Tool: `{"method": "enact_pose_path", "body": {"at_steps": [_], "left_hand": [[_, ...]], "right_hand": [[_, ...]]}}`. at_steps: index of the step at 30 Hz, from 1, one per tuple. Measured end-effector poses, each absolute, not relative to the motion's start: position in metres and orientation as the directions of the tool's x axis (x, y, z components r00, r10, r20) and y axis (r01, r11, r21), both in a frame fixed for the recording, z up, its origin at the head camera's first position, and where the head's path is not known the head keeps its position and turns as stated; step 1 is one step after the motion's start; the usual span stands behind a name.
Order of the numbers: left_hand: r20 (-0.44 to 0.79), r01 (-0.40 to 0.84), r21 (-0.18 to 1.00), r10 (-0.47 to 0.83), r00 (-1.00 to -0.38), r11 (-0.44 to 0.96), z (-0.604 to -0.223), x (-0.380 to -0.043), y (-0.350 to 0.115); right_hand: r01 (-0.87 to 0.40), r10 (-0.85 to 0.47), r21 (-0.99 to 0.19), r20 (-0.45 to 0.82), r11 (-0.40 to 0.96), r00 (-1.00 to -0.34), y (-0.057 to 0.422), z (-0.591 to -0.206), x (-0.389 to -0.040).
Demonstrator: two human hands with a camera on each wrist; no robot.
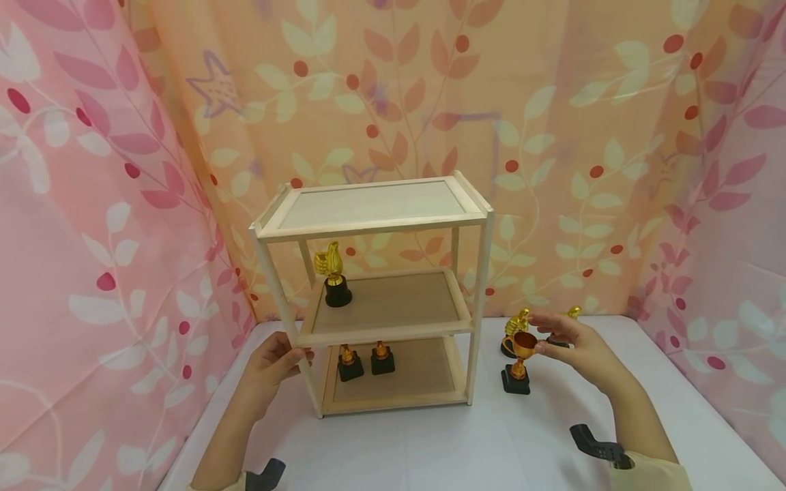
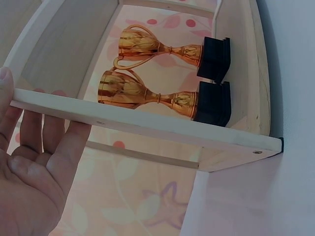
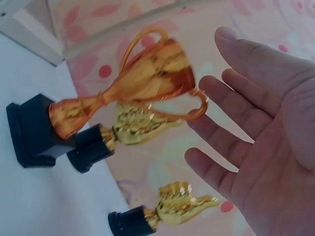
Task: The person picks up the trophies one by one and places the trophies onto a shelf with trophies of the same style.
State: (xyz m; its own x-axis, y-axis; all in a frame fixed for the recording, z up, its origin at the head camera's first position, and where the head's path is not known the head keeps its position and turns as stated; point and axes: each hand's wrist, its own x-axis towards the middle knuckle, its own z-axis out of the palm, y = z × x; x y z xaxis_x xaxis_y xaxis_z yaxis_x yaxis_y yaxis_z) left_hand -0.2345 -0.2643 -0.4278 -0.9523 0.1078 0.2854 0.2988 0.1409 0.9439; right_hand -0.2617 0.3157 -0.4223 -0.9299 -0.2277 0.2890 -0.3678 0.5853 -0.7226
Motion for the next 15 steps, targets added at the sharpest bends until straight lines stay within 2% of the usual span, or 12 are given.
{"method": "enact_pose_path", "body": {"at_steps": [6, 15], "left_hand": [[0.292, 0.305, 0.944, 0.106, -0.95, 0.127, -0.428, -0.234, -0.265], [0.302, 0.314, 0.944, 0.125, -0.945, 0.099, -0.428, -0.234, -0.265]], "right_hand": [[-0.353, -0.26, -0.771, 0.248, 0.531, -0.933, 0.323, -0.436, -0.269], [-0.248, -0.243, -0.819, 0.137, 0.517, -0.96, 0.331, -0.458, -0.276]]}}
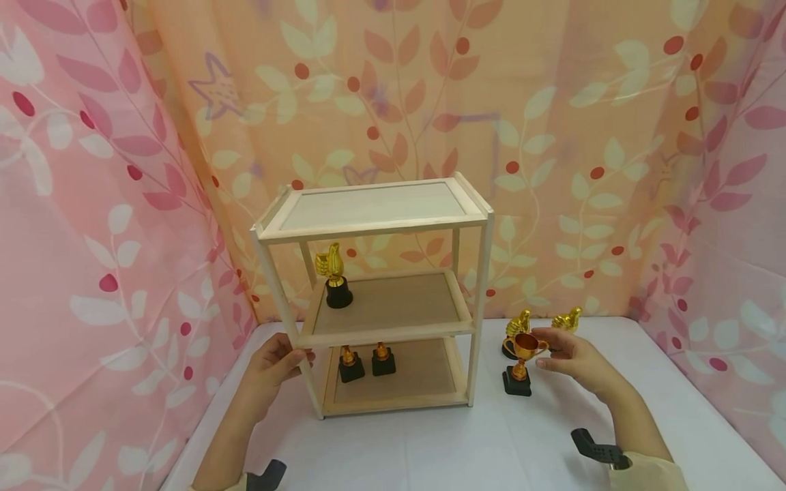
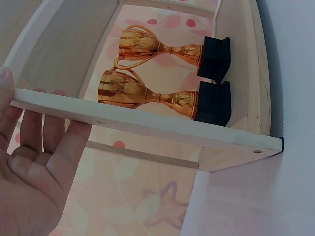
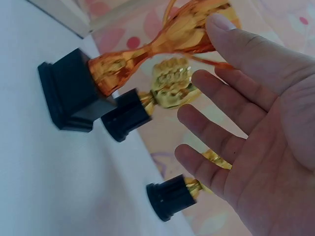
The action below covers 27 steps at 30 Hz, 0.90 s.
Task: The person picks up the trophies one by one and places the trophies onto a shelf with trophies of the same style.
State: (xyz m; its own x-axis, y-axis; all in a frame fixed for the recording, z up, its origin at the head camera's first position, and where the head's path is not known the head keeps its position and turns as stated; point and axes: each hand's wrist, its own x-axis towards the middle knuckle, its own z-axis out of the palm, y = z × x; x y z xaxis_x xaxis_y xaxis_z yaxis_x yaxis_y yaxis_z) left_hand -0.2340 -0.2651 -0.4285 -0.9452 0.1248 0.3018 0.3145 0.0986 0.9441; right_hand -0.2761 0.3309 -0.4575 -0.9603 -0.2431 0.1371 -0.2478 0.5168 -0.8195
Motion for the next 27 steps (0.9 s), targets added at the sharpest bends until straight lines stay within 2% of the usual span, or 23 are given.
{"method": "enact_pose_path", "body": {"at_steps": [5, 15, 27], "left_hand": [[0.3, 0.314, 0.945, 0.131, -0.945, 0.096, -0.428, -0.234, -0.265], [0.305, 0.319, 0.942, 0.125, -0.944, 0.105, -0.429, -0.233, -0.265], [0.317, 0.33, 0.939, 0.129, -0.94, 0.1, -0.428, -0.233, -0.265]], "right_hand": [[-0.179, -0.24, -0.84, 0.059, 0.513, -0.969, 0.333, -0.469, -0.28], [-0.125, -0.259, -0.85, -0.014, 0.512, -0.966, 0.332, -0.494, -0.287], [-0.131, -0.283, -0.851, -0.022, 0.509, -0.959, 0.325, -0.511, -0.292]]}}
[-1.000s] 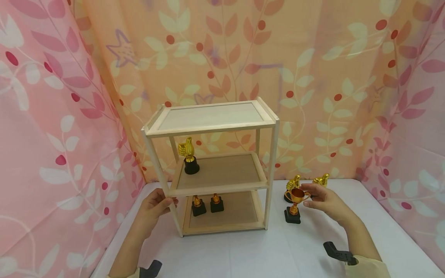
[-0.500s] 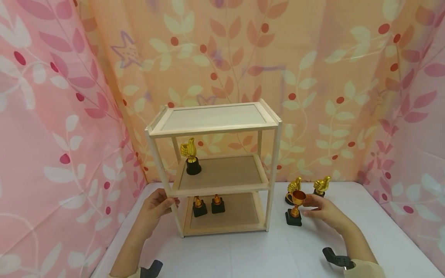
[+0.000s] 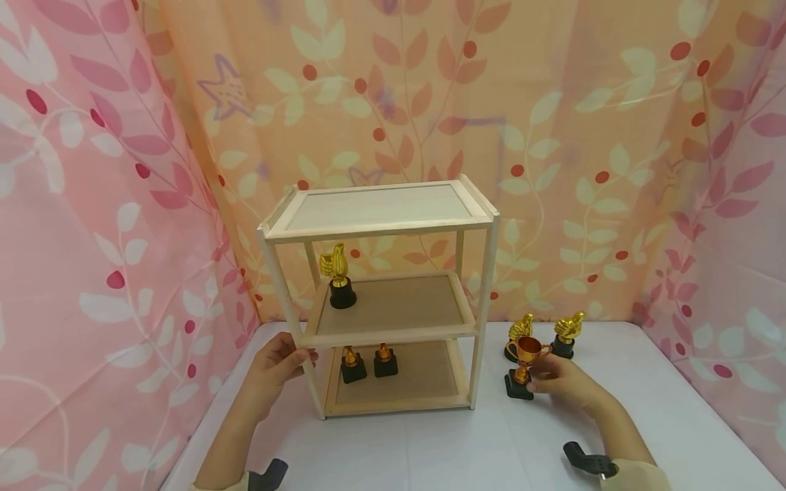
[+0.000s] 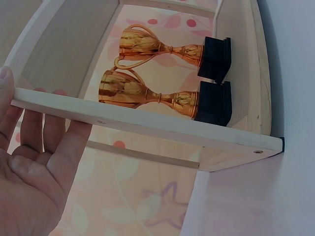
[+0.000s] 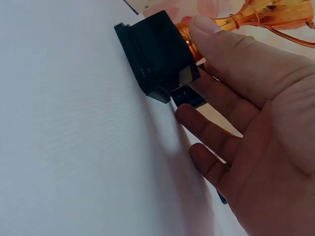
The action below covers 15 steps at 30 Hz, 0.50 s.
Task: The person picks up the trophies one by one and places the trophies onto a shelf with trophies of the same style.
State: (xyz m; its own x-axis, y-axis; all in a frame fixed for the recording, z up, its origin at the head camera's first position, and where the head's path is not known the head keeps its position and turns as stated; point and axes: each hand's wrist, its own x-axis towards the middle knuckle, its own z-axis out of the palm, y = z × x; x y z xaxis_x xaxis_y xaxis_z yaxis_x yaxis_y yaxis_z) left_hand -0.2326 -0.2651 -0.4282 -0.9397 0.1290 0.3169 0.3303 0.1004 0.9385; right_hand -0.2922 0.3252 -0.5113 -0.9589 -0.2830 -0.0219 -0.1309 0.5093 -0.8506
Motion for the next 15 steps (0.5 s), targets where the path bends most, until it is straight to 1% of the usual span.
{"method": "enact_pose_path", "body": {"at_steps": [11, 15], "left_hand": [[0.311, 0.326, 0.939, 0.133, -0.941, 0.111, -0.429, -0.234, -0.265], [0.309, 0.323, 0.94, 0.128, -0.942, 0.11, -0.429, -0.234, -0.265]], "right_hand": [[-0.157, -0.294, -0.822, -0.013, 0.547, -0.956, 0.323, -0.52, -0.295], [-0.162, -0.309, -0.827, -0.015, 0.538, -0.951, 0.323, -0.523, -0.297]]}}
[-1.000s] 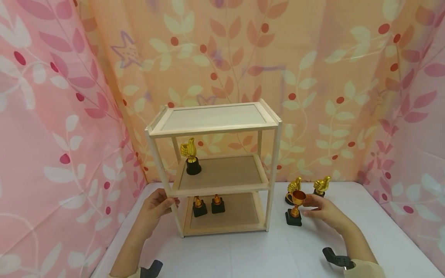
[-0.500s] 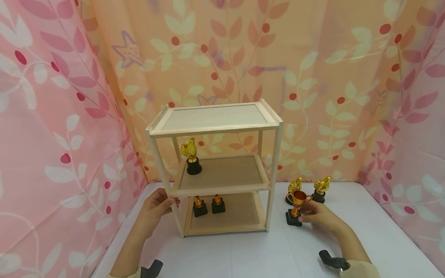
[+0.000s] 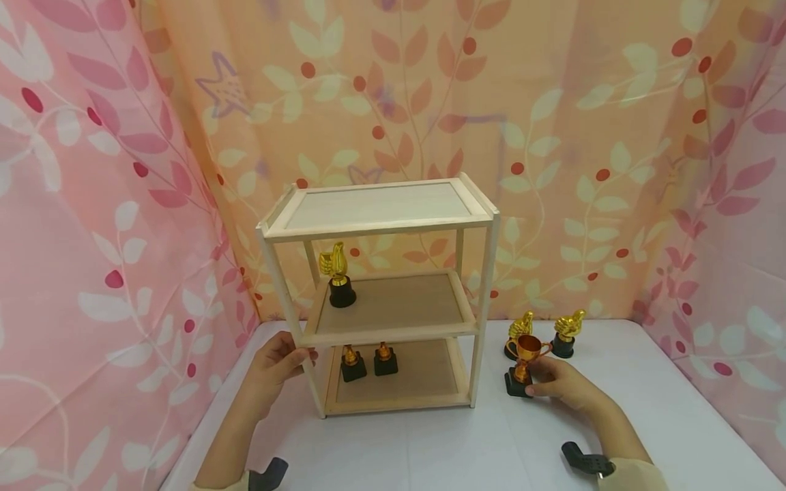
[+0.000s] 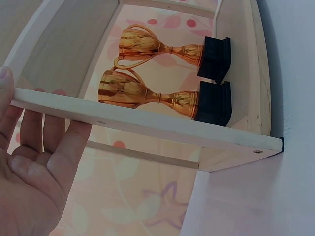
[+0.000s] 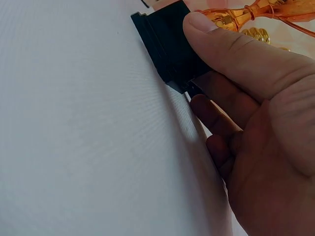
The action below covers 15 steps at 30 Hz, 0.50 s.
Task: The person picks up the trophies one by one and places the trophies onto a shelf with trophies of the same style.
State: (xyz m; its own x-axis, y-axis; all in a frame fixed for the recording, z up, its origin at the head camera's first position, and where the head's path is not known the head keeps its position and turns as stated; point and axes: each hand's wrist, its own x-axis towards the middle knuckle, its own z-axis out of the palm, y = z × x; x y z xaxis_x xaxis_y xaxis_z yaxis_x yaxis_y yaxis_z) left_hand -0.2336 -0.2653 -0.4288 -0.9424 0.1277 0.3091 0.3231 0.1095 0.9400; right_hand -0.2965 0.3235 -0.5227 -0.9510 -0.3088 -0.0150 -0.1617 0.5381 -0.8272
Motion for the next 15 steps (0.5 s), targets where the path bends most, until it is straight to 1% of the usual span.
{"method": "enact_pose_path", "body": {"at_steps": [6, 15], "left_hand": [[0.295, 0.308, 0.946, 0.12, -0.948, 0.105, -0.4289, -0.2343, -0.2656], [0.288, 0.301, 0.947, 0.118, -0.95, 0.111, -0.4291, -0.2337, -0.2652]], "right_hand": [[-0.175, -0.321, -0.831, -0.005, 0.528, -0.947, 0.3258, -0.5256, -0.2984], [-0.147, -0.299, -0.836, -0.022, 0.529, -0.954, 0.3258, -0.5263, -0.2962]]}}
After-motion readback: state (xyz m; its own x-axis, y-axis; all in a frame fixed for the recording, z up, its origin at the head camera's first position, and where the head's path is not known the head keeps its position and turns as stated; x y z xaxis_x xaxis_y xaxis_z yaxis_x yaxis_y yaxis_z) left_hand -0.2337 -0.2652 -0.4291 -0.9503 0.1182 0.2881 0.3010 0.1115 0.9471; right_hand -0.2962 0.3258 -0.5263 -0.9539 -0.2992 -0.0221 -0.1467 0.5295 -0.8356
